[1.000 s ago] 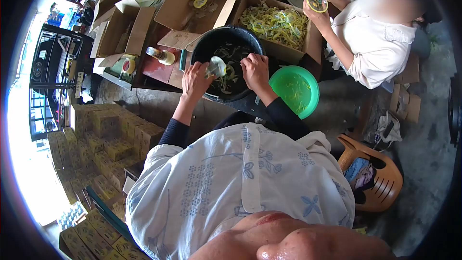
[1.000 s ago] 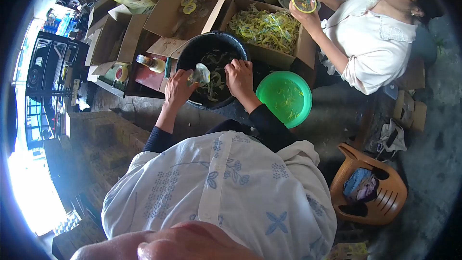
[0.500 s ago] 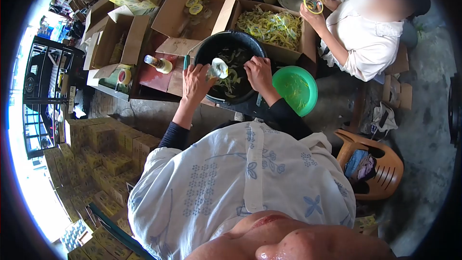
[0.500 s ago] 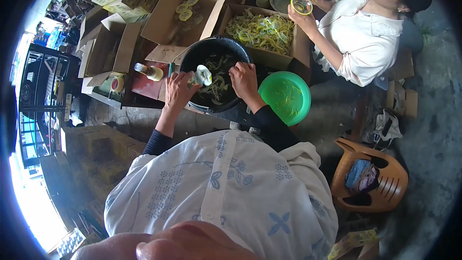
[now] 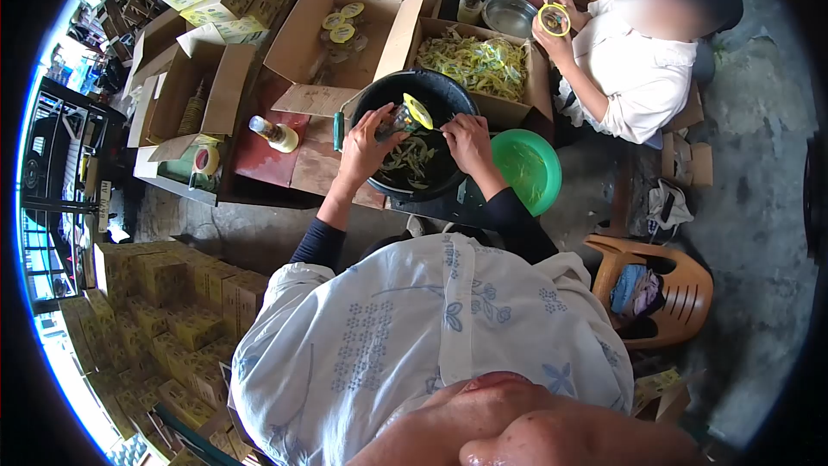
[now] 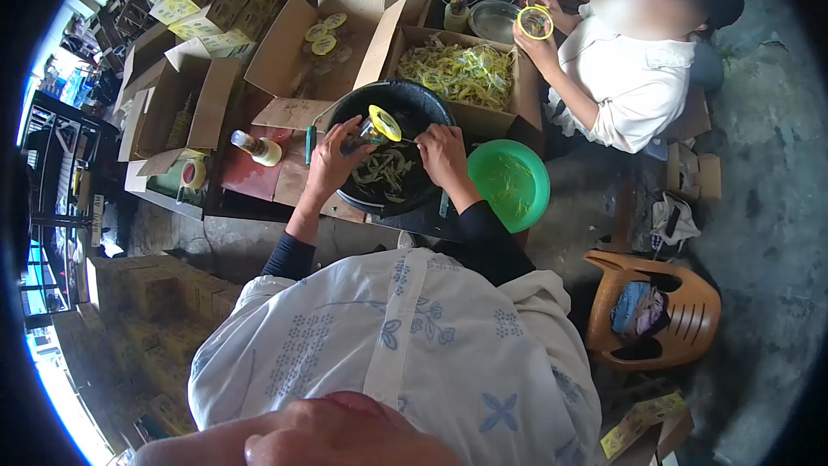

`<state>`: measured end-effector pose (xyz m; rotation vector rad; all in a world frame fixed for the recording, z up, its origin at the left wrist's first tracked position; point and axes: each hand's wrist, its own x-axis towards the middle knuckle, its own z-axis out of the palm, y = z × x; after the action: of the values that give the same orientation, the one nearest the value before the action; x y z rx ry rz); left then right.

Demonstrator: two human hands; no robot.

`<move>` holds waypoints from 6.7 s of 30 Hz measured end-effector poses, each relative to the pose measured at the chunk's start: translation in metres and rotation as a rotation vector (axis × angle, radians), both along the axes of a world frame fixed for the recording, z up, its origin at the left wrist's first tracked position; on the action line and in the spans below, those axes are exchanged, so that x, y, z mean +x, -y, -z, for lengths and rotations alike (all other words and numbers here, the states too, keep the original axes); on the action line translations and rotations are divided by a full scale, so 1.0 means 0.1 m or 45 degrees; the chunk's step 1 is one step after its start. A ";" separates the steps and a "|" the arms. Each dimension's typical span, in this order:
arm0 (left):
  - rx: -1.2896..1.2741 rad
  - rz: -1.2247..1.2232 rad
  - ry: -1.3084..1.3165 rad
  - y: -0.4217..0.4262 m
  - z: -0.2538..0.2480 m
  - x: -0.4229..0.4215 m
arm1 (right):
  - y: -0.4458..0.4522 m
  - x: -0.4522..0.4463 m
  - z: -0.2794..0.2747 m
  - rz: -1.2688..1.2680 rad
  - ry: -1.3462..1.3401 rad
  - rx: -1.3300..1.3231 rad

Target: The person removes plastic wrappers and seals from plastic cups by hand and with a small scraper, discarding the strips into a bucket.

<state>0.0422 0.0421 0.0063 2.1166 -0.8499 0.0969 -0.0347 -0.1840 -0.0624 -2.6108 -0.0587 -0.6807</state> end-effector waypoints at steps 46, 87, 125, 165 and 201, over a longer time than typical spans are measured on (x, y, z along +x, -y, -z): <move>0.057 -0.022 0.185 0.11 0.34 0.01 | -0.55 -0.47 -0.48 -0.026 0.213 -0.049; -0.110 0.477 -0.731 0.08 0.36 0.16 | -0.35 -0.32 -0.39 -0.087 0.236 -0.322; -0.128 0.233 -0.462 0.16 0.37 0.06 | -0.25 -0.32 -0.55 -0.103 0.192 -0.114; -0.147 0.199 -0.449 0.20 0.41 0.05 | -0.16 -0.32 -0.56 -0.086 0.215 -0.163; -0.152 0.304 -0.550 0.22 0.35 0.03 | -0.02 -0.28 -0.64 -0.085 0.068 0.021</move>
<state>0.0456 0.0204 -0.0288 1.8142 -0.8024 -0.4105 -0.0629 -0.1820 0.0018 -2.5628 -0.1552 -0.7238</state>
